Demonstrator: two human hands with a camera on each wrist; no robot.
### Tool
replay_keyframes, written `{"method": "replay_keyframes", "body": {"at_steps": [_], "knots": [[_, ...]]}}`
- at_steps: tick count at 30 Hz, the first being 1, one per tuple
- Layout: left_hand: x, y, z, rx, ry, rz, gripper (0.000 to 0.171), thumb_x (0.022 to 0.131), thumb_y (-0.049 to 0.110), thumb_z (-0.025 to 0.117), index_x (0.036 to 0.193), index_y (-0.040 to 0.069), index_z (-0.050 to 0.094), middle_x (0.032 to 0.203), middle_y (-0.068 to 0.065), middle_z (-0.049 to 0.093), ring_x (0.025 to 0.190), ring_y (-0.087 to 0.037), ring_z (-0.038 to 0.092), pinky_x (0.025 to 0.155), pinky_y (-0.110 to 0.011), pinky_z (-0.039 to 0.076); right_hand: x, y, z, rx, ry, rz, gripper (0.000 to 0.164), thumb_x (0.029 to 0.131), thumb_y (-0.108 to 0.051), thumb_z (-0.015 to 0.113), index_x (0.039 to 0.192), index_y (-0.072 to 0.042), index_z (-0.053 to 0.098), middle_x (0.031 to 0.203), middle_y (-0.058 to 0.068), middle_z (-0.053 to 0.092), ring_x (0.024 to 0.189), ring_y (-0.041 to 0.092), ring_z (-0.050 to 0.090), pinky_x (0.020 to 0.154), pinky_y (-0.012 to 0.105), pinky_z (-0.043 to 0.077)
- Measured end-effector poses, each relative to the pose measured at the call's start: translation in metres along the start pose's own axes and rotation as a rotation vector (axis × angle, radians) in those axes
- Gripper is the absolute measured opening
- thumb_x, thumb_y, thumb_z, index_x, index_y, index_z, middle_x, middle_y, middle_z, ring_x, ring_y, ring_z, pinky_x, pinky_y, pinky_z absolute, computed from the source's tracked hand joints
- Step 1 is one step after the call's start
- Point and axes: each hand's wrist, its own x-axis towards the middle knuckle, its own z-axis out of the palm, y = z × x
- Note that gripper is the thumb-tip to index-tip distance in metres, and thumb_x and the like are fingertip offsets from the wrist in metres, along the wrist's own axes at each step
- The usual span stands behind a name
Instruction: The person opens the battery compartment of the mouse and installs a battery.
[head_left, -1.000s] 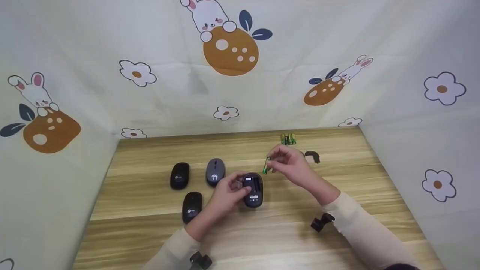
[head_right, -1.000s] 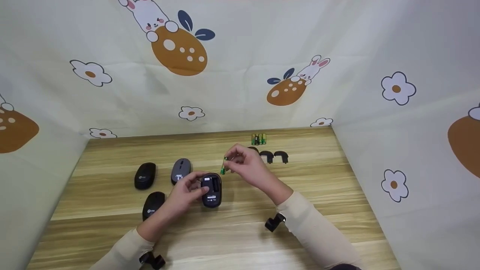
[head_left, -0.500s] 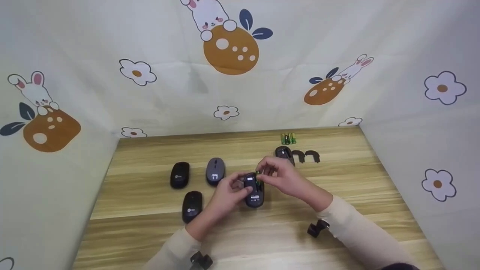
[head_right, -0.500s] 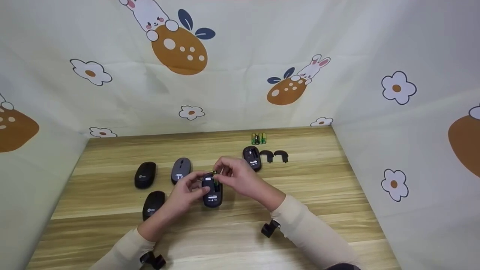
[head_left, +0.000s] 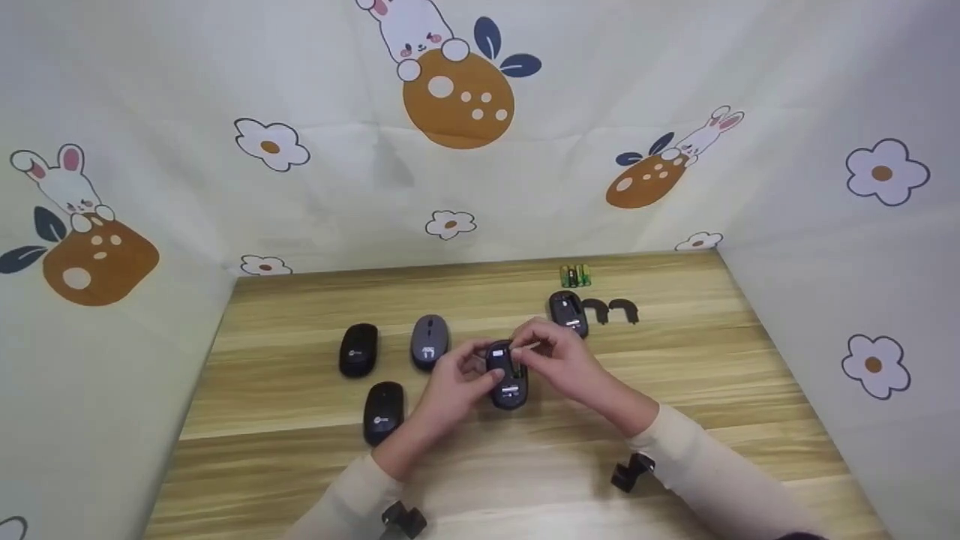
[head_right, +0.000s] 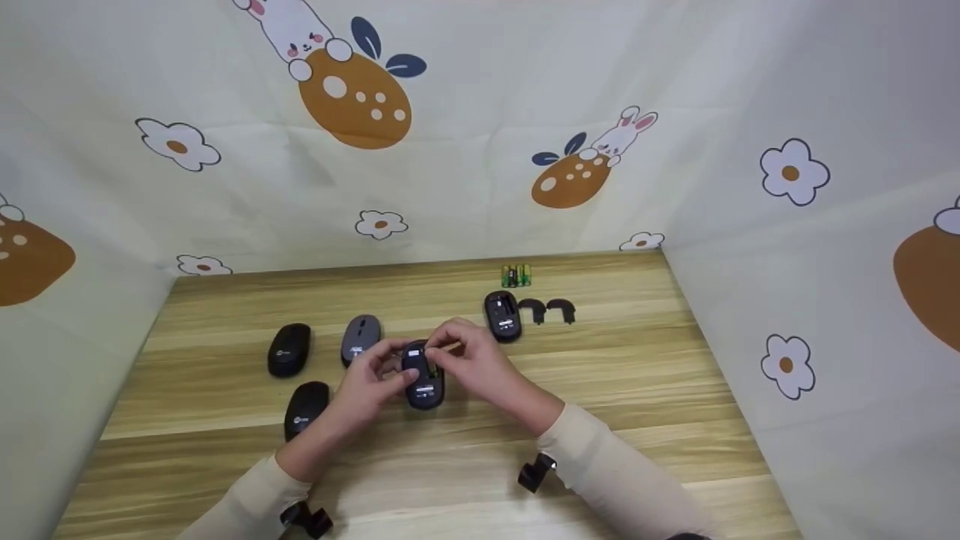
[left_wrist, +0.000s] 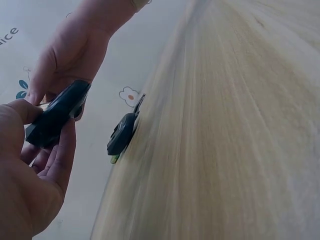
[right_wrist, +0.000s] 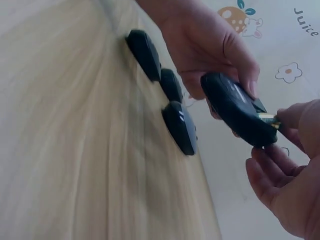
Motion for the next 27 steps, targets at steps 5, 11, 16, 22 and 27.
{"method": "replay_keyframes", "body": {"at_steps": [5,11,16,22,27], "knots": [[0.000,0.000,0.001,0.024,-0.001,0.024,0.048,0.097,0.003,0.080,0.143,-0.001,0.067,0.122,-0.012,0.073,0.099,-0.026,0.071,0.086,-0.029,0.062,-0.002,-0.002,0.004,0.075,0.029,0.094,0.013,0.102,-0.001,0.075,0.113,-0.001,0.070,0.118,0.013,0.073,0.114,0.028,0.069,0.105,0.043,0.059],[0.000,0.001,0.002,0.027,-0.011,0.028,0.048,0.098,0.006,0.082,0.143,0.000,0.067,0.123,-0.012,0.073,0.100,-0.024,0.071,0.086,-0.029,0.063,-0.003,-0.001,0.008,0.051,0.053,0.074,0.016,0.101,0.003,0.072,0.116,-0.002,0.069,0.115,0.012,0.073,0.107,0.029,0.069,0.095,0.037,0.062],[0.002,0.000,0.004,0.005,-0.023,0.007,0.049,0.100,0.009,0.081,0.146,0.000,0.065,0.131,-0.014,0.070,0.104,-0.025,0.072,0.087,-0.029,0.064,-0.005,0.005,0.011,-0.007,0.084,0.029,0.017,0.100,0.005,0.072,0.115,-0.004,0.071,0.112,0.009,0.074,0.103,0.026,0.071,0.087,0.032,0.064],[0.002,-0.001,0.005,-0.007,-0.035,0.004,0.051,0.103,0.010,0.078,0.151,0.007,0.063,0.141,-0.014,0.066,0.103,-0.025,0.074,0.084,-0.029,0.064,-0.009,0.012,0.005,-0.001,0.037,-0.022,0.029,0.099,-0.002,0.081,0.126,-0.004,0.070,0.125,0.010,0.072,0.110,0.027,0.073,0.096,0.036,0.065],[0.002,0.000,0.005,-0.022,-0.027,-0.017,0.051,0.104,0.009,0.076,0.153,0.013,0.062,0.151,-0.014,0.058,0.109,-0.028,0.075,0.087,-0.035,0.066,-0.017,0.017,-0.006,-0.067,-0.126,-0.111,0.070,0.090,-0.012,0.093,0.151,-0.007,0.060,0.152,0.010,0.058,0.137,0.031,0.062,0.115,0.042,0.055]]}}
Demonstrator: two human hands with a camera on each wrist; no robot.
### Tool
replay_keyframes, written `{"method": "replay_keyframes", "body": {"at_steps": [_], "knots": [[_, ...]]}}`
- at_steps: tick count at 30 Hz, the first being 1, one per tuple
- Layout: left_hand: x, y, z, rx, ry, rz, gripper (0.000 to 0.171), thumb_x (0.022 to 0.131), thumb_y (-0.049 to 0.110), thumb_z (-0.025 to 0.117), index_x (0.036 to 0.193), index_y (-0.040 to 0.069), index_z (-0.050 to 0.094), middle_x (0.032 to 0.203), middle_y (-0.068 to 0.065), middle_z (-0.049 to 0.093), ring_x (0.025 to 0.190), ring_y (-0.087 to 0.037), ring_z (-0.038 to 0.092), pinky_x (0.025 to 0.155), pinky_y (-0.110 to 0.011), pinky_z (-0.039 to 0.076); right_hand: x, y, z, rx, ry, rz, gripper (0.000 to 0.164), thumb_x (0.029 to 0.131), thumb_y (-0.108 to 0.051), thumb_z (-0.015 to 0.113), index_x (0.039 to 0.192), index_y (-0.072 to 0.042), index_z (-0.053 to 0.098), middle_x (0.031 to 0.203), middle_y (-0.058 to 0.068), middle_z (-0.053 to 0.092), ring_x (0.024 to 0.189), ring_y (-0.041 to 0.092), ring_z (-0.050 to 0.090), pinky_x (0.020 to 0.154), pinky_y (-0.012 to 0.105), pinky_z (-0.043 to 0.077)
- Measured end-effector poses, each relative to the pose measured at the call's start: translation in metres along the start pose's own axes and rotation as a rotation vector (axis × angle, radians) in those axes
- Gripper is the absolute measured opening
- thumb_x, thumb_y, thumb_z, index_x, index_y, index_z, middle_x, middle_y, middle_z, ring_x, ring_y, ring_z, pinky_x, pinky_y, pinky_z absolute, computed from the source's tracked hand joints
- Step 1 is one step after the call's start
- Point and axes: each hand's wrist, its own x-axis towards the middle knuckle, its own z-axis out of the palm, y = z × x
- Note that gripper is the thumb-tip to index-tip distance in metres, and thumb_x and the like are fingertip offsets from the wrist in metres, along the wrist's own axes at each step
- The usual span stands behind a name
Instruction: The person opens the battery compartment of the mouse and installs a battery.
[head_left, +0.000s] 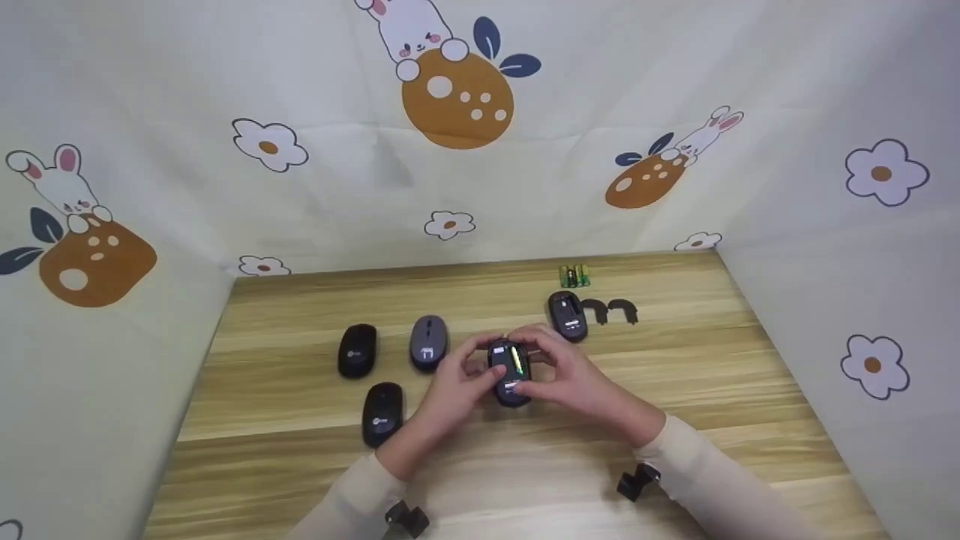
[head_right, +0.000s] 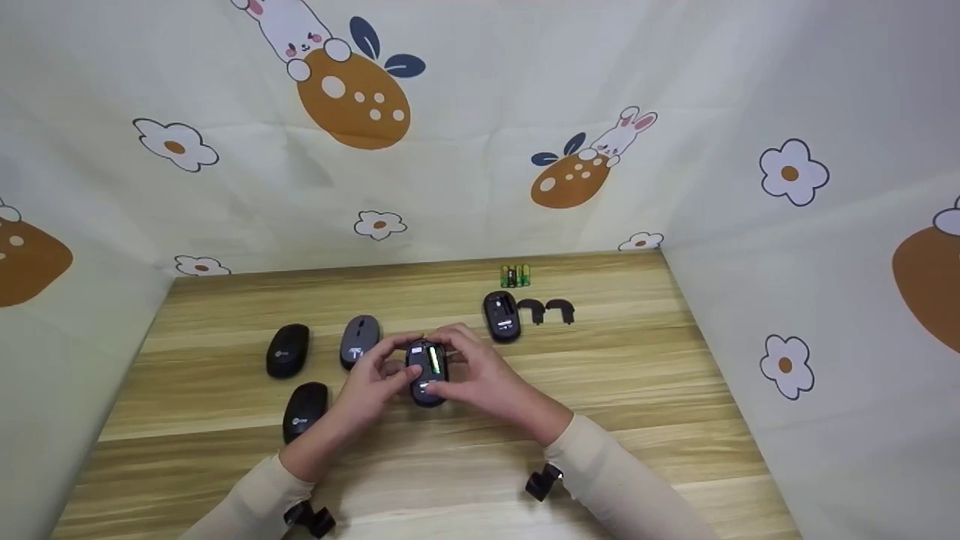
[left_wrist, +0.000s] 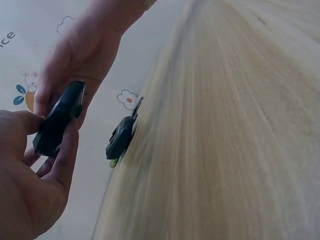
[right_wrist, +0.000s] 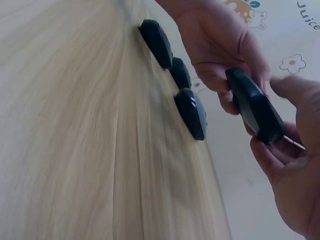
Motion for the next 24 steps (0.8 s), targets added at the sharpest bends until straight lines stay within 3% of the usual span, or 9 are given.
{"method": "replay_keyframes", "body": {"at_steps": [3,6,9,12,16,19,21,24], "knots": [[0.000,0.000,0.000,0.004,0.005,-0.003,0.051,0.105,0.011,0.076,0.154,0.014,0.061,0.155,-0.015,0.055,0.112,-0.030,0.076,0.090,-0.038,0.067,-0.005,0.002,-0.005,-0.078,-0.083,-0.011,0.095,0.084,-0.014,0.098,0.165,-0.014,0.049,0.164,0.004,0.047,0.148,0.029,0.052,0.122,0.044,0.049],[0.000,0.000,-0.001,0.026,-0.007,0.006,0.053,0.105,0.014,0.077,0.156,0.015,0.060,0.155,-0.014,0.058,0.111,-0.029,0.076,0.089,-0.037,0.066,-0.009,0.004,-0.007,-0.135,-0.120,0.000,0.109,0.080,-0.011,0.100,0.171,-0.016,0.040,0.170,0.001,0.039,0.153,0.026,0.047,0.125,0.043,0.045],[0.000,-0.001,-0.001,0.058,-0.049,-0.005,0.065,0.101,0.015,0.082,0.160,0.017,0.056,0.145,-0.016,0.065,0.108,-0.028,0.075,0.085,-0.035,0.066,-0.010,0.006,-0.010,-0.158,-0.125,0.012,0.108,0.082,-0.012,0.099,0.172,-0.013,0.038,0.171,0.002,0.037,0.154,0.024,0.047,0.126,0.040,0.042],[0.003,-0.002,-0.001,0.111,-0.116,-0.017,0.089,0.093,0.013,0.090,0.169,0.019,0.045,0.138,-0.020,0.068,0.109,-0.029,0.074,0.089,-0.038,0.066,-0.010,0.009,-0.015,-0.151,-0.112,0.018,0.106,0.083,-0.013,0.098,0.171,-0.014,0.040,0.170,0.002,0.038,0.152,0.025,0.050,0.126,0.040,0.043],[0.008,-0.001,-0.001,0.286,-0.169,0.014,0.111,0.085,0.013,0.097,0.175,0.019,0.032,0.158,-0.018,0.056,0.129,-0.031,0.067,0.111,-0.046,0.057,-0.008,0.013,-0.021,-0.175,-0.098,0.013,0.104,0.082,-0.017,0.099,0.170,-0.014,0.043,0.167,-0.001,0.043,0.151,0.024,0.050,0.127,0.044,0.042],[0.014,0.002,0.000,0.437,-0.171,0.071,0.113,0.083,0.017,0.098,0.175,0.016,0.031,0.171,-0.012,0.044,0.146,-0.031,0.054,0.124,-0.048,0.045,-0.005,0.015,-0.027,-0.225,-0.100,0.020,0.103,0.081,-0.024,0.100,0.169,-0.015,0.045,0.166,-0.003,0.045,0.152,0.024,0.048,0.128,0.047,0.039],[0.020,0.003,0.000,0.493,-0.175,0.093,0.112,0.083,0.017,0.098,0.174,0.016,0.033,0.172,-0.008,0.043,0.152,-0.030,0.049,0.128,-0.049,0.039,-0.003,0.016,-0.031,-0.247,-0.108,0.033,0.103,0.081,-0.025,0.100,0.168,-0.016,0.046,0.166,-0.004,0.045,0.153,0.024,0.047,0.129,0.051,0.038],[0.028,0.006,0.000,0.558,-0.183,0.125,0.109,0.082,0.019,0.098,0.172,0.014,0.037,0.167,-0.007,0.048,0.150,-0.029,0.051,0.127,-0.050,0.040,0.002,0.019,-0.038,-0.270,-0.135,0.043,0.102,0.082,-0.024,0.100,0.169,-0.016,0.046,0.167,-0.004,0.045,0.153,0.025,0.047,0.129,0.053,0.037]]}}
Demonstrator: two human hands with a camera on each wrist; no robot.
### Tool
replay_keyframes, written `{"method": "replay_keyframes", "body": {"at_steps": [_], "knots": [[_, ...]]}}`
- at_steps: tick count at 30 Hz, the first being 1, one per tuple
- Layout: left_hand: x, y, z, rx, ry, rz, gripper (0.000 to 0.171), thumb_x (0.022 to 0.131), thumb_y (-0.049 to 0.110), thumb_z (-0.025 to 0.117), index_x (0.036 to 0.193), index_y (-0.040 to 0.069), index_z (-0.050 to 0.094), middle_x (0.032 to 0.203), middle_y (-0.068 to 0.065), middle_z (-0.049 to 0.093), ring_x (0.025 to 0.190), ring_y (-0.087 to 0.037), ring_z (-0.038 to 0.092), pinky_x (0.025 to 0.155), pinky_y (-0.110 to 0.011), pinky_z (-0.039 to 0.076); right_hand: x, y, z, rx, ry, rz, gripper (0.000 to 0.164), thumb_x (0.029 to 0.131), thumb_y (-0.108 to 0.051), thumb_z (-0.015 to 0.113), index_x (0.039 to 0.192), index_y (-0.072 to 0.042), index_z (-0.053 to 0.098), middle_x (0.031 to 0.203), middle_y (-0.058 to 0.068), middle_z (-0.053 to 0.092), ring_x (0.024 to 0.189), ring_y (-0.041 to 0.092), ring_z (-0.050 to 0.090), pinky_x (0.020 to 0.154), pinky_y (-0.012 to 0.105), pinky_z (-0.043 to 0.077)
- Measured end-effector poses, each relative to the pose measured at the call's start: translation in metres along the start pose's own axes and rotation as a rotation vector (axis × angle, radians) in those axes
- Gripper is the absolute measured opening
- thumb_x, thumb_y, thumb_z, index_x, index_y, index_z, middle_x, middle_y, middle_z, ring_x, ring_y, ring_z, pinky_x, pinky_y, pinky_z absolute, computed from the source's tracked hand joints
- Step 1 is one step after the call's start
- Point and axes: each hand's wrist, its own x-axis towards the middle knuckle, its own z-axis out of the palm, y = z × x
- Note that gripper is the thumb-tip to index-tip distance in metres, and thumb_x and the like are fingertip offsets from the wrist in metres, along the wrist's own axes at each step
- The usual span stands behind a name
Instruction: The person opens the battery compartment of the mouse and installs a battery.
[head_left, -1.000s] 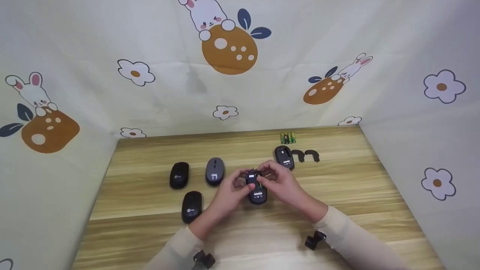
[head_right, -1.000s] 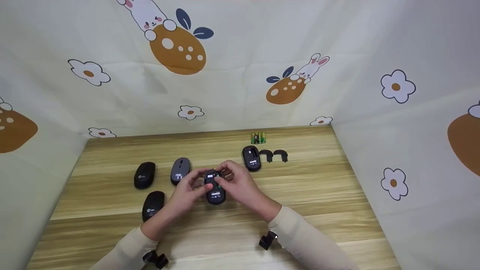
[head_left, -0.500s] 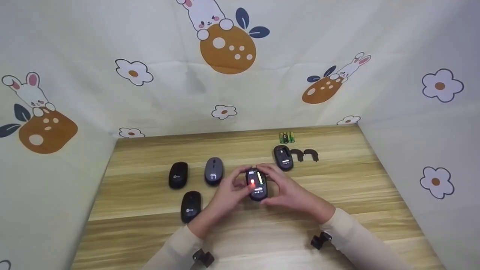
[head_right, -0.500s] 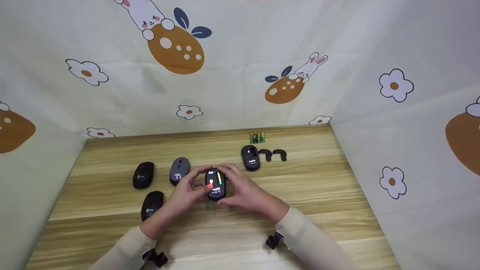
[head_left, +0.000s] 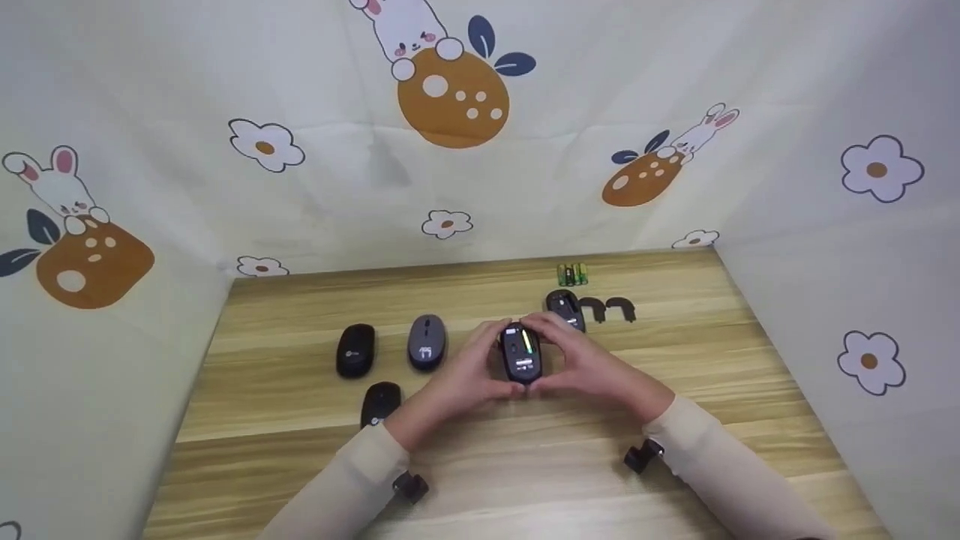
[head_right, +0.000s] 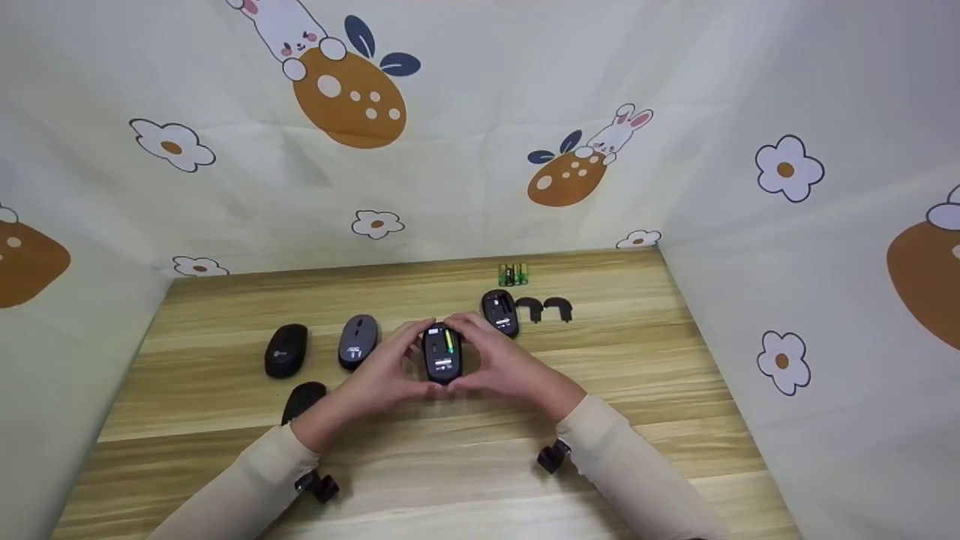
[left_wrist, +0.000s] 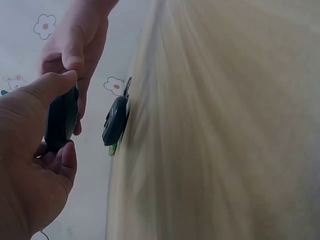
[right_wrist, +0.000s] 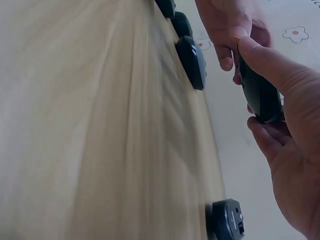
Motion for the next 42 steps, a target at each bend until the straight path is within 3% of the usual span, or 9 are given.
{"method": "replay_keyframes", "body": {"at_steps": [6,12,23,35,42], "knots": [[0.022,0.001,-0.007,0.108,-0.017,0.033,0.103,0.082,0.019,0.099,0.167,0.009,0.043,0.159,-0.011,0.052,0.144,-0.028,0.056,0.126,-0.044,0.043,0.012,0.010,-0.014,-0.055,-0.029,-0.028,0.097,0.084,-0.018,0.098,0.167,-0.011,0.047,0.164,0.001,0.048,0.151,0.026,0.049,0.127,0.049,0.041],[0.046,-0.004,-0.012,0.162,-0.042,0.020,0.103,0.081,0.022,0.101,0.167,0.010,0.045,0.155,-0.010,0.050,0.141,-0.029,0.058,0.124,-0.045,0.046,0.024,0.023,-0.020,-0.068,-0.011,0.016,0.095,0.083,-0.019,0.098,0.165,-0.015,0.051,0.161,-0.001,0.050,0.150,0.024,0.050,0.128,0.048,0.039],[0.077,-0.017,-0.008,0.320,-0.068,0.029,0.104,0.080,0.030,0.101,0.164,0.003,0.046,0.152,-0.014,0.054,0.141,-0.031,0.055,0.124,-0.045,0.045,0.041,0.045,-0.027,-0.183,-0.010,0.039,0.094,0.079,-0.024,0.101,0.159,-0.009,0.055,0.158,0.008,0.056,0.147,0.028,0.051,0.127,0.050,0.039],[0.094,-0.027,-0.005,0.387,-0.099,0.018,0.104,0.079,0.033,0.101,0.162,0.001,0.047,0.150,-0.015,0.055,0.139,-0.030,0.055,0.122,-0.044,0.047,0.057,0.062,-0.027,-0.282,-0.024,-0.022,0.092,0.074,-0.030,0.104,0.151,-0.003,0.062,0.147,0.014,0.064,0.141,0.033,0.054,0.124,0.053,0.041],[0.099,-0.033,-0.005,0.379,-0.116,-0.006,0.101,0.079,0.033,0.102,0.161,0.004,0.050,0.150,-0.013,0.057,0.140,-0.028,0.055,0.123,-0.043,0.045,0.060,0.068,-0.026,-0.312,-0.018,-0.033,0.089,0.075,-0.032,0.104,0.148,-0.002,0.064,0.144,0.015,0.066,0.139,0.035,0.056,0.123,0.055,0.042]]}}
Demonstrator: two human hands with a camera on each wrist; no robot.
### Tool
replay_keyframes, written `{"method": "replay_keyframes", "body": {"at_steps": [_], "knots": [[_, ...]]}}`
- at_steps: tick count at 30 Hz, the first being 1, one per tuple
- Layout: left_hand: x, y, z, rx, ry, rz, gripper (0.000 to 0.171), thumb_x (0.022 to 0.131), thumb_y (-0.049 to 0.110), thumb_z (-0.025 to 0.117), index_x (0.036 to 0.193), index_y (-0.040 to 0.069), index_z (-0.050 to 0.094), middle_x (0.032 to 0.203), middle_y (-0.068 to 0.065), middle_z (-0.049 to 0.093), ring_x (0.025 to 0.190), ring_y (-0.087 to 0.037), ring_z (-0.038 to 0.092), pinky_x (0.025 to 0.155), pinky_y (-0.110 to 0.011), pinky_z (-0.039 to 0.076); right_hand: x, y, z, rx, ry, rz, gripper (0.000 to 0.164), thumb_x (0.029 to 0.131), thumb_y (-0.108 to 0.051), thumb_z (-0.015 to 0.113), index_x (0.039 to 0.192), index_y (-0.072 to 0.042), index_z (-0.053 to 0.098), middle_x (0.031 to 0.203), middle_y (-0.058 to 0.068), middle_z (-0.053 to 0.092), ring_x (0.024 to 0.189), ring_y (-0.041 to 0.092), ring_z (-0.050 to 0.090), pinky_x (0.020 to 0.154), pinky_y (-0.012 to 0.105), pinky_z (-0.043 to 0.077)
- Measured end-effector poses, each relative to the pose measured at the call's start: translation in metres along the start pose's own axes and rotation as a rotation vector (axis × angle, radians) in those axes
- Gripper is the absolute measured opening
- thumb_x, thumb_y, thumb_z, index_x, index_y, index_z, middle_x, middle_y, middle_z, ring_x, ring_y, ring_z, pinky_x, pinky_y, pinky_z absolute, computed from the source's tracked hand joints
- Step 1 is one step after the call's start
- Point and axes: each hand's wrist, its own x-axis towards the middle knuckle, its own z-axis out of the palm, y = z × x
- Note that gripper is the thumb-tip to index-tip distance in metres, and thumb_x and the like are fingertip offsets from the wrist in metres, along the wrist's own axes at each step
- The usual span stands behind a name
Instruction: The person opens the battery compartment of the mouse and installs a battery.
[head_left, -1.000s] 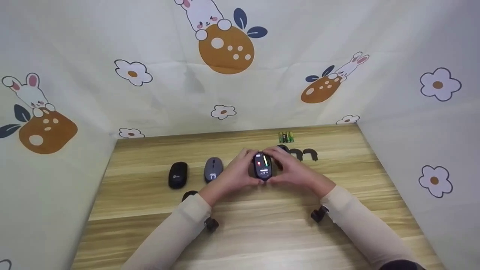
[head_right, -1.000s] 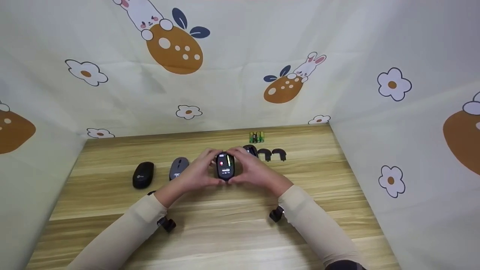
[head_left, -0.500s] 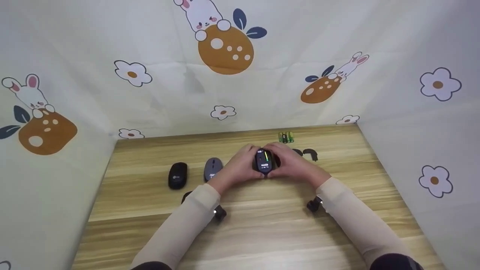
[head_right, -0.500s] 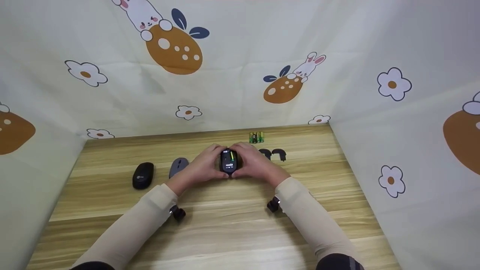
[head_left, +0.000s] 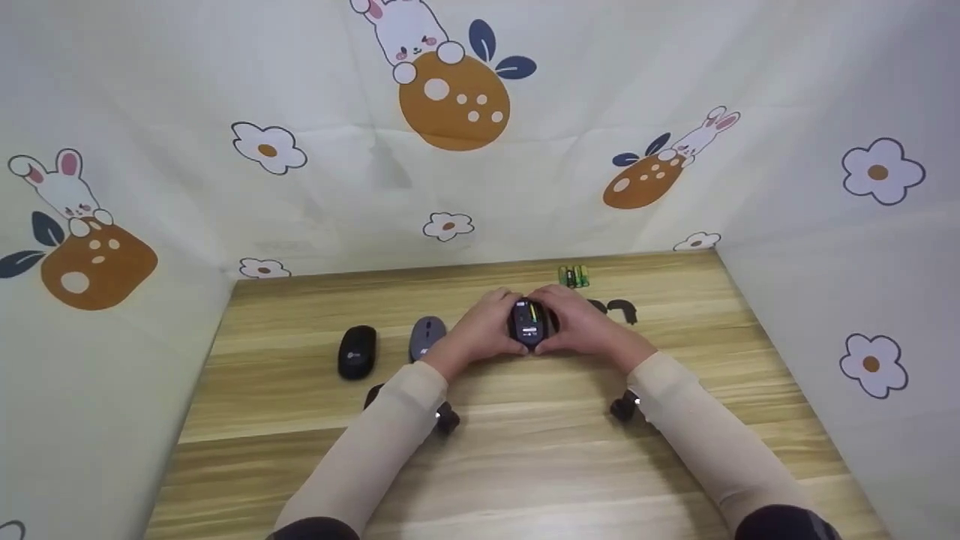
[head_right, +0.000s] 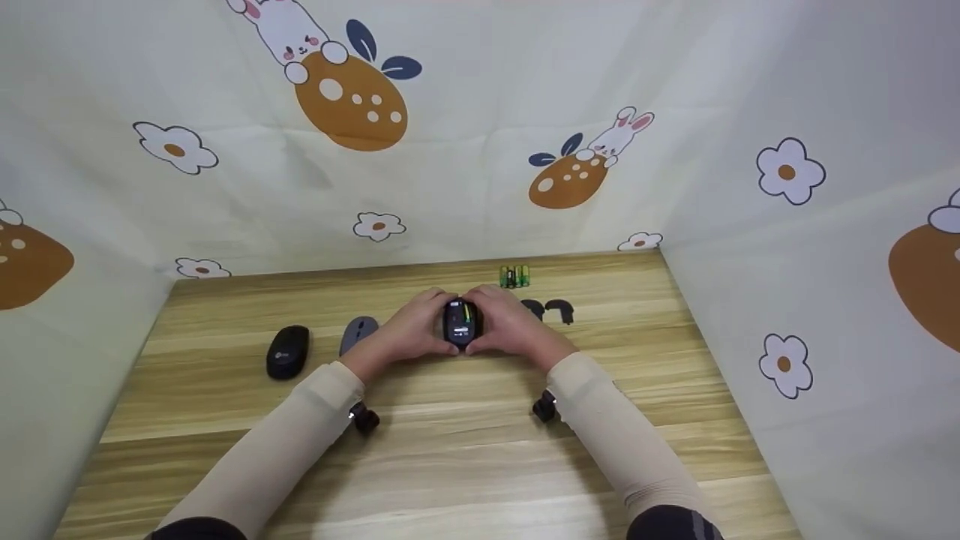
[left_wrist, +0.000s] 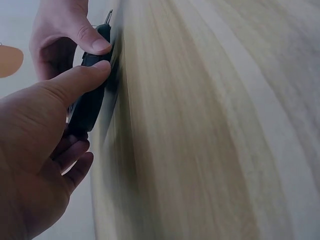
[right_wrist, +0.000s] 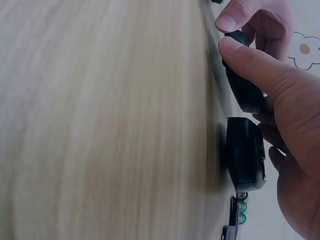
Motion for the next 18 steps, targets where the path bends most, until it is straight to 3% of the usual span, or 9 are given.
{"method": "replay_keyframes", "body": {"at_steps": [18], "knots": [[0.0003,-0.0033,0.0007,-0.054,-0.022,0.004,0.101,0.080,0.032,0.101,0.162,0.005,0.049,0.151,-0.012,0.056,0.142,-0.029,0.052,0.125,-0.043,0.043,-0.0051,0.0094,0.0019,-0.008,-0.008,0.004,0.094,0.076,-0.041,0.103,0.152,-0.005,0.062,0.150,0.013,0.063,0.144,0.034,0.052,0.126,0.055,0.038]]}}
